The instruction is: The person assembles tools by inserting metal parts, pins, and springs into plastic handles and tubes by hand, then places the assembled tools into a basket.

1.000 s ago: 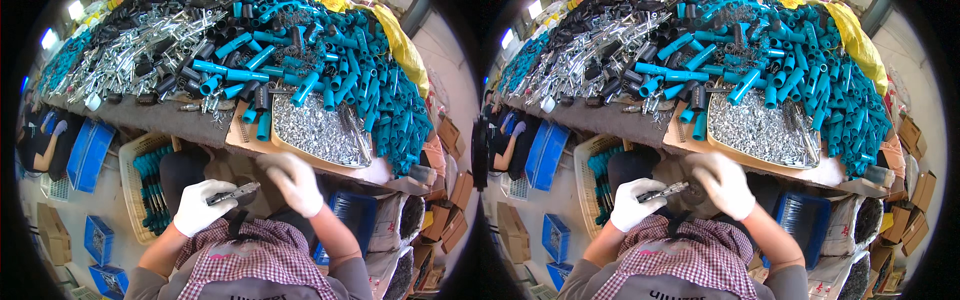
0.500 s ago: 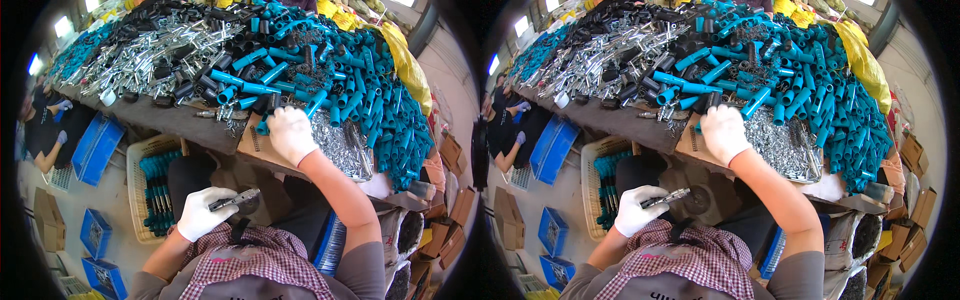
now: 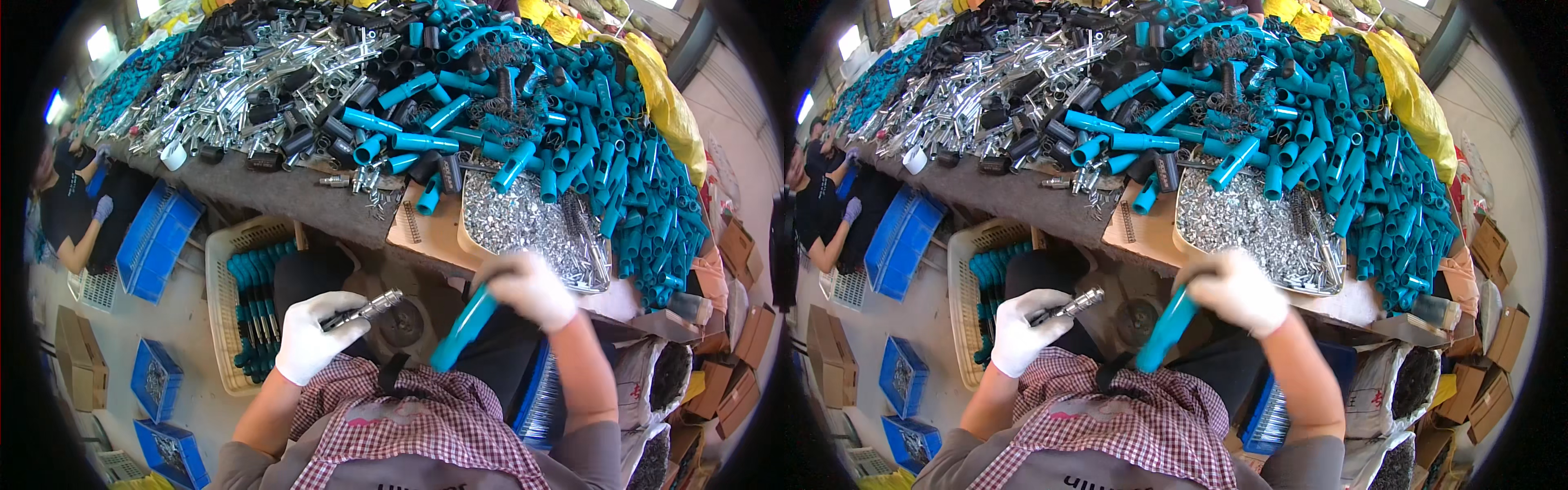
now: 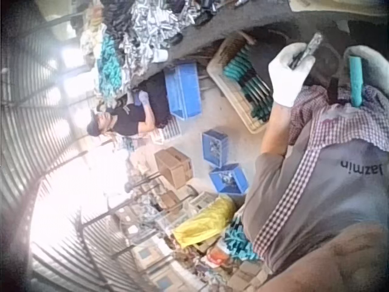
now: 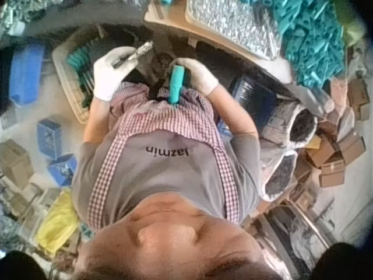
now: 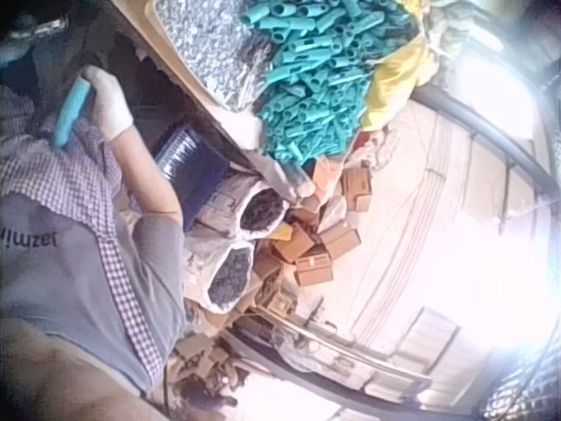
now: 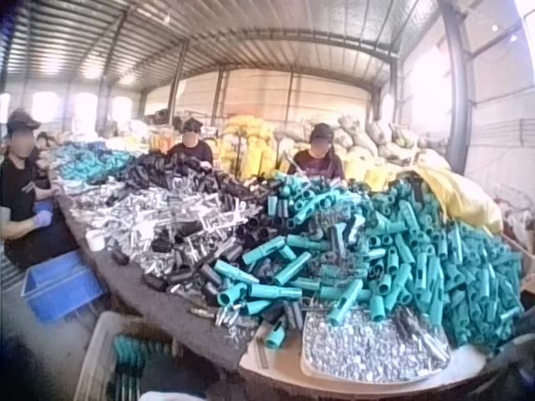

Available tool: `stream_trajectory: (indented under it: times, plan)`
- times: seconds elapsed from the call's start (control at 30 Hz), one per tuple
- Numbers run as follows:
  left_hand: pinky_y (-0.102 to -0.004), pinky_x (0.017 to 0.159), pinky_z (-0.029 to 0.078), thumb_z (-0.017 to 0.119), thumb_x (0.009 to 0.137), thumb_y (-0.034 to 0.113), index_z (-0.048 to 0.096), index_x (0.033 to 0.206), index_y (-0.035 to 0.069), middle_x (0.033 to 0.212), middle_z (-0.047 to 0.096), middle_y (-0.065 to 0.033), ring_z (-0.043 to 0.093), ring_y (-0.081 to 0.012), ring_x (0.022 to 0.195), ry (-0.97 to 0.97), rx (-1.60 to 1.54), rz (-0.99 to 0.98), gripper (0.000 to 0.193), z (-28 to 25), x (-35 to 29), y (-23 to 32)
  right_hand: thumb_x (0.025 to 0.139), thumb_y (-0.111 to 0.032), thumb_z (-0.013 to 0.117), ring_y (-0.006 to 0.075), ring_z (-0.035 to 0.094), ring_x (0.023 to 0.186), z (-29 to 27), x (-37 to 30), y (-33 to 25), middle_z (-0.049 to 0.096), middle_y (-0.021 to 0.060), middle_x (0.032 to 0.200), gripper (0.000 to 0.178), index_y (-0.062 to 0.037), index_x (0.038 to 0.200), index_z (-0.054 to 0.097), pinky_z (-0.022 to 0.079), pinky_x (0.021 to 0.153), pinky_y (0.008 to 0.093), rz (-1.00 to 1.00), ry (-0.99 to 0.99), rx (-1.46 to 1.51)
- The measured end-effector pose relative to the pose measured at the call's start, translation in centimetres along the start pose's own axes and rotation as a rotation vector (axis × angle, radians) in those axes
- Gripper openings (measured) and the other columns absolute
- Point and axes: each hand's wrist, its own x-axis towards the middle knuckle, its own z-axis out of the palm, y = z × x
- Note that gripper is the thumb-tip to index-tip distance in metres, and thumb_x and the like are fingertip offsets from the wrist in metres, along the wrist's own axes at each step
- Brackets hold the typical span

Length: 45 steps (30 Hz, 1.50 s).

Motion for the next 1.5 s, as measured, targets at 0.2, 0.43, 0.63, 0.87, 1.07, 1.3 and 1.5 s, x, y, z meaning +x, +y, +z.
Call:
stream_trajectory:
  times: [0.2,0.43,0.63,0.87,1.07,1.3,1.5]
  plan:
    - [-0.0269,0.072,0.053,0.076,0.073,0.01,0.073,0.102,-0.002,0.087,0.073,-0.0087,0.067,-0.0127,0.075,-0.046,0.004,0.017,0.032,0.6,0.7,0.0,0.102,-0.046,0.05,0.0277,0.068,0.096,13.9,-3.2,7.5,0.068,0.0181,0.108,0.054,0.0028,0.12,0.061,0.055,0.089,0.0382,0.282,-0.25,1.38]
    - [-0.0288,0.075,0.054,0.081,0.071,0.011,0.074,0.101,0.0,0.093,0.074,-0.0112,0.07,-0.0174,0.081,-0.107,0.092,0.128,0.033,0.3,0.9,-0.6,0.099,-0.047,0.061,0.0137,0.06,0.089,14.3,-6.1,5.8,0.063,0.0084,0.106,0.066,0.0005,0.143,0.047,0.049,0.082,0.0299,0.057,-0.184,1.023]
    - [-0.0326,0.074,0.056,0.081,0.07,0.012,0.075,0.099,0.003,0.091,0.073,-0.0122,0.071,-0.0257,0.081,-0.312,0.23,0.228,0.031,-0.4,1.4,0.7,0.092,-0.024,0.066,0.0193,0.067,0.089,6.9,-4.3,4.0,0.07,0.0132,0.106,0.042,0.0008,0.126,0.064,0.054,0.082,0.0322,0.003,-0.064,0.362]
    - [-0.0344,0.077,0.057,0.082,0.075,0.022,0.072,0.111,0.007,0.096,0.072,-0.0115,0.071,-0.0282,0.084,-0.525,0.289,0.322,0.04,0.2,1.6,0.4,0.076,-0.021,0.078,0.0205,0.071,0.084,5.3,-3.0,3.2,0.075,0.013,0.097,0.041,-0.0029,0.113,0.073,0.055,0.08,0.0321,-0.024,-0.143,0.289]
    - [-0.0344,0.082,0.057,0.087,0.071,0.028,0.07,0.118,0.004,0.103,0.073,-0.0148,0.073,-0.0283,0.091,-0.575,0.284,0.211,0.055,1.8,1.1,0.7,0.082,-0.025,0.076,0.025,0.071,0.087,7.7,-3.2,2.7,0.072,0.0171,0.103,0.046,0.0006,0.119,0.068,0.055,0.081,0.035,-0.016,-0.116,0.337]
    - [-0.0333,0.077,0.059,0.087,0.075,0.032,0.068,0.122,0.006,0.098,0.074,-0.0151,0.074,-0.0285,0.083,-0.627,0.223,0.261,0.057,3.1,0.5,0.5,0.085,-0.026,0.074,0.0199,0.069,0.077,8.6,-3.6,4.8,0.071,0.0144,0.098,0.051,0.0017,0.126,0.063,0.055,0.072,0.033,-0.071,-0.126,0.395]
    - [-0.0333,0.072,0.059,0.087,0.075,0.028,0.071,0.117,0.006,0.097,0.074,-0.0154,0.074,-0.0292,0.08,-0.602,0.207,0.337,0.051,3.8,-0.5,1.0,0.085,-0.023,0.074,0.0274,0.069,0.104,8.4,-5.0,4.8,0.07,0.0193,0.114,0.047,0.0008,0.125,0.065,0.053,0.091,0.036,-0.066,-0.188,0.341]
